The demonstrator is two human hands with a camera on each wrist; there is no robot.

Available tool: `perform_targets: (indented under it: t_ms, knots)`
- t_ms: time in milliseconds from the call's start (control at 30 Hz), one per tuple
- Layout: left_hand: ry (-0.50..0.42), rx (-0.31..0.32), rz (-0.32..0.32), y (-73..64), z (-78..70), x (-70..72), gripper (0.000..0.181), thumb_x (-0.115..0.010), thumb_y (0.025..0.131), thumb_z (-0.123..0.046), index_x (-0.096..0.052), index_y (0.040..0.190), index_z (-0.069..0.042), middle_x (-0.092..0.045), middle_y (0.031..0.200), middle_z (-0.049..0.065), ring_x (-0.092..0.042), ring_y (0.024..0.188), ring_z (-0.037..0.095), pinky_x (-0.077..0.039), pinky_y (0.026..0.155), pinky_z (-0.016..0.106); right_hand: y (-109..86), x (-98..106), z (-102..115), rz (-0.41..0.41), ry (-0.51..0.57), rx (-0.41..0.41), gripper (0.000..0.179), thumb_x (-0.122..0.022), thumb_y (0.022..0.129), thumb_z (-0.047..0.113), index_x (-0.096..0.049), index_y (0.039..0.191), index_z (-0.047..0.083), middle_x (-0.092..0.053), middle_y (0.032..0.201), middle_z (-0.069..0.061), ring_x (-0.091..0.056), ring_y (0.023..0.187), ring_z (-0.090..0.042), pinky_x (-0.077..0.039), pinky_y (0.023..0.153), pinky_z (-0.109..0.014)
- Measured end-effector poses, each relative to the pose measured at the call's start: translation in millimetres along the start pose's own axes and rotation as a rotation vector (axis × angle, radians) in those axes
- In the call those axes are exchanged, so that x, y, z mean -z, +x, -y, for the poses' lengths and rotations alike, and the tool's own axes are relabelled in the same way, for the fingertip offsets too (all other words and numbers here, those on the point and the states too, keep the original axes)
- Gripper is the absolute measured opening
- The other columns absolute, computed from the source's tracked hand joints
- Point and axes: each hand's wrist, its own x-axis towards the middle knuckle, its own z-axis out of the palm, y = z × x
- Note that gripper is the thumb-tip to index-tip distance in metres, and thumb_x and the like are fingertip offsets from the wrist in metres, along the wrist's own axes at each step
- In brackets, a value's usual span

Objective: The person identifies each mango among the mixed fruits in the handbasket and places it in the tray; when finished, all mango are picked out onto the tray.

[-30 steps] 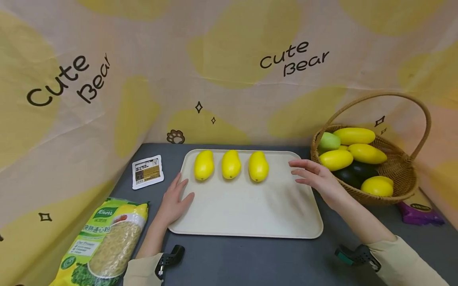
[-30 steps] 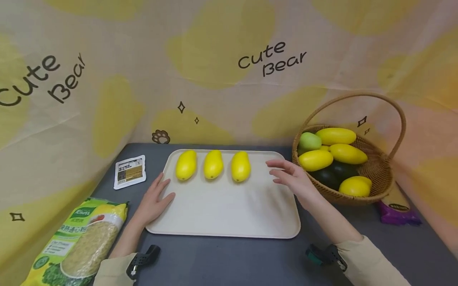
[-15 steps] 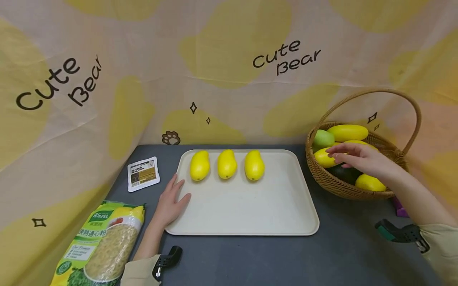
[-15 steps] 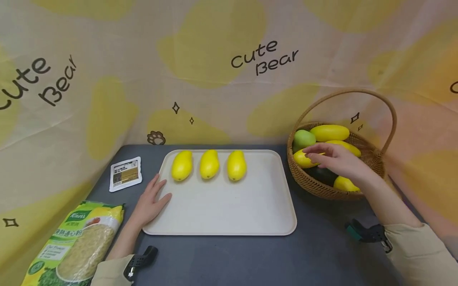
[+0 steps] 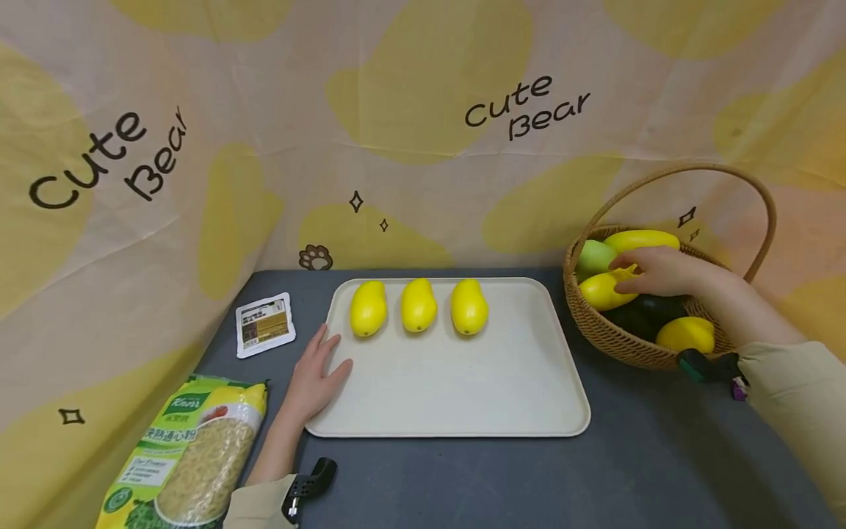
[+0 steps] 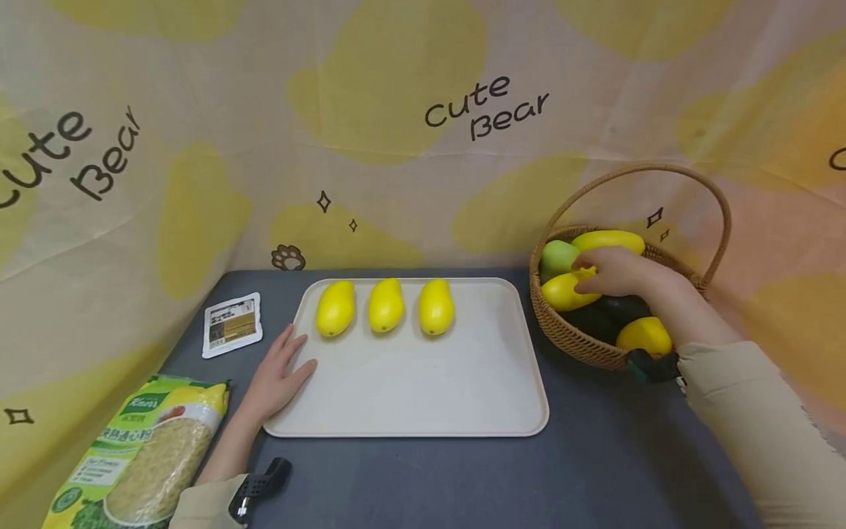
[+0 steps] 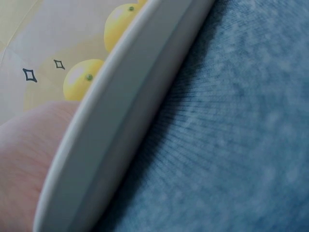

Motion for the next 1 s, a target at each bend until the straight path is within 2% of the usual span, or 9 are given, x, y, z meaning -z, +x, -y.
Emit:
perform_targets:
  t_ms: [133,267,333,433,567,667,767,867,1000]
  knots:
    - [-0.004,0.008,0.007,0.5,0.1,-1.5,0.059,-0.059,0.097,-0.027,-0.041,0.146,-0.002,-0.013,0.162,0.015,-0.016,0.145,0.039,-0.011,0.111,0.065,6.4,-5,-3,0.054,0.028,0.024,0.052,-0.074,0.085,0.018,-0.057,0.127,-0.007,-0.056,0.125,-0.03,-0.051,0.115,-0.047,-0.04,0.094,-0.061]
    - [-0.004,0.01,0.009,0.6,0.0,-2.3,0.059,-0.059,0.097,-0.028,-0.041,0.147,-0.003,-0.012,0.162,0.014,-0.015,0.146,0.039,-0.01,0.111,0.065,8.5,-11,-8,0.052,0.058,0.062,0.058,-0.08,0.076,0.013,-0.056,0.127,-0.003,-0.054,0.126,-0.029,-0.051,0.114,-0.045,-0.04,0.094,-0.06]
    - [-0.006,0.012,0.009,0.5,-0.1,-2.3,0.059,-0.059,0.097,-0.028,-0.041,0.147,-0.003,-0.012,0.162,0.014,-0.015,0.146,0.038,-0.01,0.111,0.065,9.4,-14,-11,0.048,0.061,0.056,0.06,-0.082,0.074,0.012,-0.054,0.125,-0.003,-0.053,0.125,-0.029,-0.052,0.11,-0.042,-0.041,0.091,-0.057]
    - [-0.006,0.017,0.008,0.1,-0.6,-2.0,0.059,-0.059,0.097,-0.029,-0.041,0.147,-0.003,-0.012,0.162,0.014,-0.015,0.146,0.038,-0.011,0.112,0.064,11.1,-16,-16,0.035,0.048,0.044,0.061,-0.084,0.073,0.016,-0.052,0.12,-0.005,-0.055,0.119,-0.027,-0.054,0.105,-0.039,-0.043,0.088,-0.053]
    - [-0.01,0.024,0.007,-0.3,-1.0,-1.9,0.059,-0.059,0.097,-0.028,-0.041,0.147,-0.003,-0.012,0.162,0.014,-0.015,0.146,0.038,-0.012,0.112,0.064,10.5,-16,-23,-0.004,0.024,0.057,0.058,-0.086,0.072,0.027,-0.056,0.113,-0.003,-0.06,0.108,-0.017,-0.057,0.099,-0.033,-0.045,0.084,-0.049]
    - [-0.009,0.026,0.008,-0.4,-0.7,-1.5,0.059,-0.059,0.097,-0.028,-0.041,0.147,-0.003,-0.012,0.162,0.014,-0.015,0.146,0.038,-0.013,0.112,0.064,5.7,-14,-27,-0.01,0.059,0.042,0.058,-0.084,0.075,0.035,-0.059,0.115,0.001,-0.061,0.109,-0.012,-0.057,0.098,-0.029,-0.046,0.083,-0.046]
    - [-0.004,0.028,0.008,-0.2,-0.2,-0.7,0.058,-0.058,0.097,-0.028,-0.041,0.147,-0.003,-0.012,0.162,0.014,-0.015,0.146,0.038,-0.012,0.112,0.064,-0.7,-11,-29,0.0,0.105,0.002,0.063,-0.078,0.08,0.041,-0.058,0.125,0.002,-0.06,0.118,-0.015,-0.055,0.101,-0.027,-0.045,0.083,-0.044]
    - [0.0,0.027,0.005,0.1,0.0,0.2,0.058,-0.058,0.097,-0.028,-0.041,0.147,-0.003,-0.012,0.162,0.014,-0.015,0.146,0.038,-0.012,0.112,0.064,-6.0,-8,-31,-0.002,0.158,-0.043,0.066,-0.072,0.086,0.042,-0.053,0.133,0.0,-0.056,0.128,-0.019,-0.054,0.106,-0.03,-0.044,0.085,-0.046]
    - [0.001,0.023,0.004,0.4,0.0,0.6,0.058,-0.059,0.097,-0.028,-0.041,0.147,-0.003,-0.012,0.162,0.014,-0.015,0.145,0.039,-0.013,0.111,0.064,-11.2,-8,-36,-0.047,0.24,-0.091,0.061,-0.07,0.089,0.038,-0.052,0.135,0.002,-0.052,0.133,-0.02,-0.051,0.113,-0.035,-0.041,0.088,-0.047]
